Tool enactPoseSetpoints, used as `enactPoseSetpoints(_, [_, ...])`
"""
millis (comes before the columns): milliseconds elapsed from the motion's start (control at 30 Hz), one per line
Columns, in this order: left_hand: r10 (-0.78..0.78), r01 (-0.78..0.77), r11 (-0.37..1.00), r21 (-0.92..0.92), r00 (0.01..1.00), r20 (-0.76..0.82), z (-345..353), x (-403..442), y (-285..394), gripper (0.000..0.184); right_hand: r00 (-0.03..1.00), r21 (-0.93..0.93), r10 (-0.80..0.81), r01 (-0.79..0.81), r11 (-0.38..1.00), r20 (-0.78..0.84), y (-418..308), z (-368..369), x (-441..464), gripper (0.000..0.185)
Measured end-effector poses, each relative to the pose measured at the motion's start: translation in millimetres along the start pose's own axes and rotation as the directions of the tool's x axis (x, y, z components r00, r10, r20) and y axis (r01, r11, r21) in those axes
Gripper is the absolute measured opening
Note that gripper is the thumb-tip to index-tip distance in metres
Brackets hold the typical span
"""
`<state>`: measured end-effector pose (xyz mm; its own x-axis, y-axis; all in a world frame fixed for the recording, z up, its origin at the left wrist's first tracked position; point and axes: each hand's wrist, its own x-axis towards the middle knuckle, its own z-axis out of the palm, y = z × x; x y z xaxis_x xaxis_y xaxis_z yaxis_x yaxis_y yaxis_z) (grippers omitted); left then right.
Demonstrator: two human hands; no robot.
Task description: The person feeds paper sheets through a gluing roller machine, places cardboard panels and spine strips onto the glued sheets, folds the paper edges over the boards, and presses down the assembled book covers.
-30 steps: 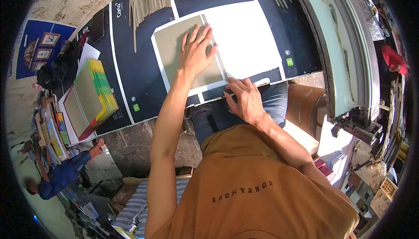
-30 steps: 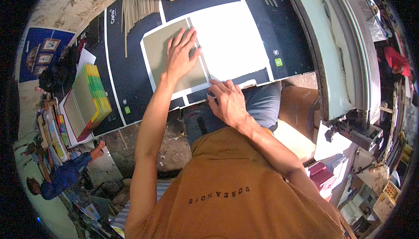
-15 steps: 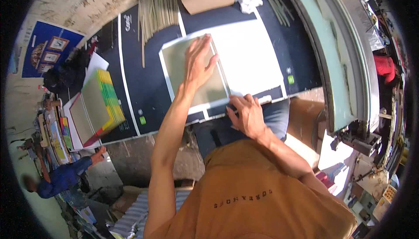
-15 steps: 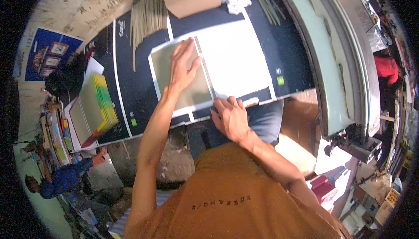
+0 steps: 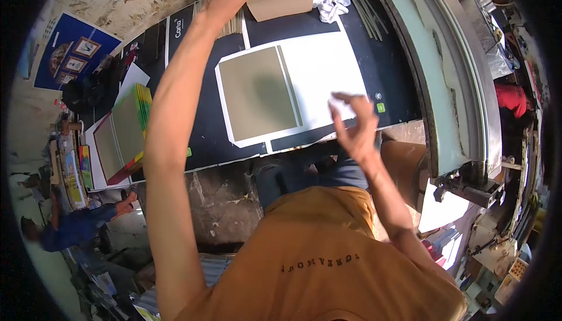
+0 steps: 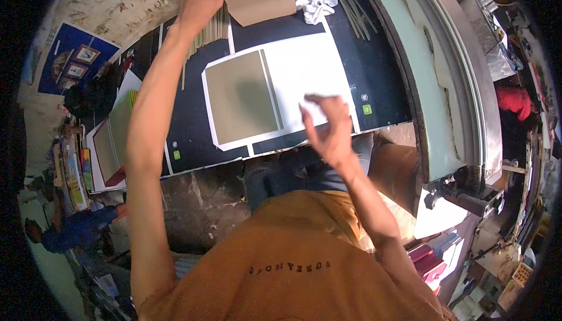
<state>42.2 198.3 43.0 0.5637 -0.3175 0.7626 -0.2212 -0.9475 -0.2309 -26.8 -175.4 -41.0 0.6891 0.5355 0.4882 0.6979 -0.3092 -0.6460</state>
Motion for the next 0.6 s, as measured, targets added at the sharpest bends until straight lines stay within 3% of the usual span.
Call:
enactPoseSetpoints(100, [-0.013,0.007,0.999,-0.035,0.989,-0.149,-63,40,49,0.018,0.966,-0.08,-0.107,0.09,0.993,-0.236,6,-27,52,0.048])
enactPoseSetpoints(200, [-0.003,-0.006,0.999,-0.04,0.976,-0.219,-120,69,93,0.013,0.931,-0.151,-0.085,0.033,0.988,-0.354,2,-50,90,0.072])
enactPoseSetpoints(267, [-0.35,0.295,0.86,-0.417,0.935,-0.059,-136,71,116,0.009,0.923,-0.077,-0.066,0.04,0.996,-0.378,11,-52,102,0.083])
enactPoseSetpoints(300, [-0.366,0.288,0.823,-0.49,0.928,-0.069,-123,60,110,0.007,0.945,-0.064,-0.064,0.046,0.997,-0.321,18,-53,104,0.07])
enactPoseSetpoints(333, [-0.382,0.276,0.781,-0.56,0.921,-0.079,-110,50,105,0.005,0.965,0.185,0.135,-0.094,0.978,-0.225,21,-53,99,0.058])
enactPoseSetpoints(367, [-0.467,0.357,0.746,-0.563,0.882,-0.059,-92,35,103,0.016,0.949,0.404,0.305,-0.249,0.88,-0.082,24,-49,92,0.046])
enactPoseSetpoints(433, [-0.626,0.511,0.646,-0.567,0.78,-0.01,-61,6,109,0.04,0.934,0.386,0.29,-0.194,0.902,-0.209,43,-26,77,0.027])
enactPoseSetpoints(500, [-0.671,0.58,0.674,-0.458,0.739,-0.052,-21,-39,122,0.046,0.867,0.181,0.477,-0.45,0.874,-0.144,57,-19,70,0.034])
enactPoseSetpoints(567, [-0.622,0.593,0.737,-0.323,0.783,0.019,4,-85,148,0.063,0.818,0.112,0.572,-0.563,0.819,-0.064,87,-8,57,0.039])
enactPoseSetpoints(600, [-0.645,0.658,0.697,-0.286,0.749,0.151,12,-107,163,0.072,0.784,0.056,0.619,-0.617,0.785,-0.037,95,-3,52,0.041])
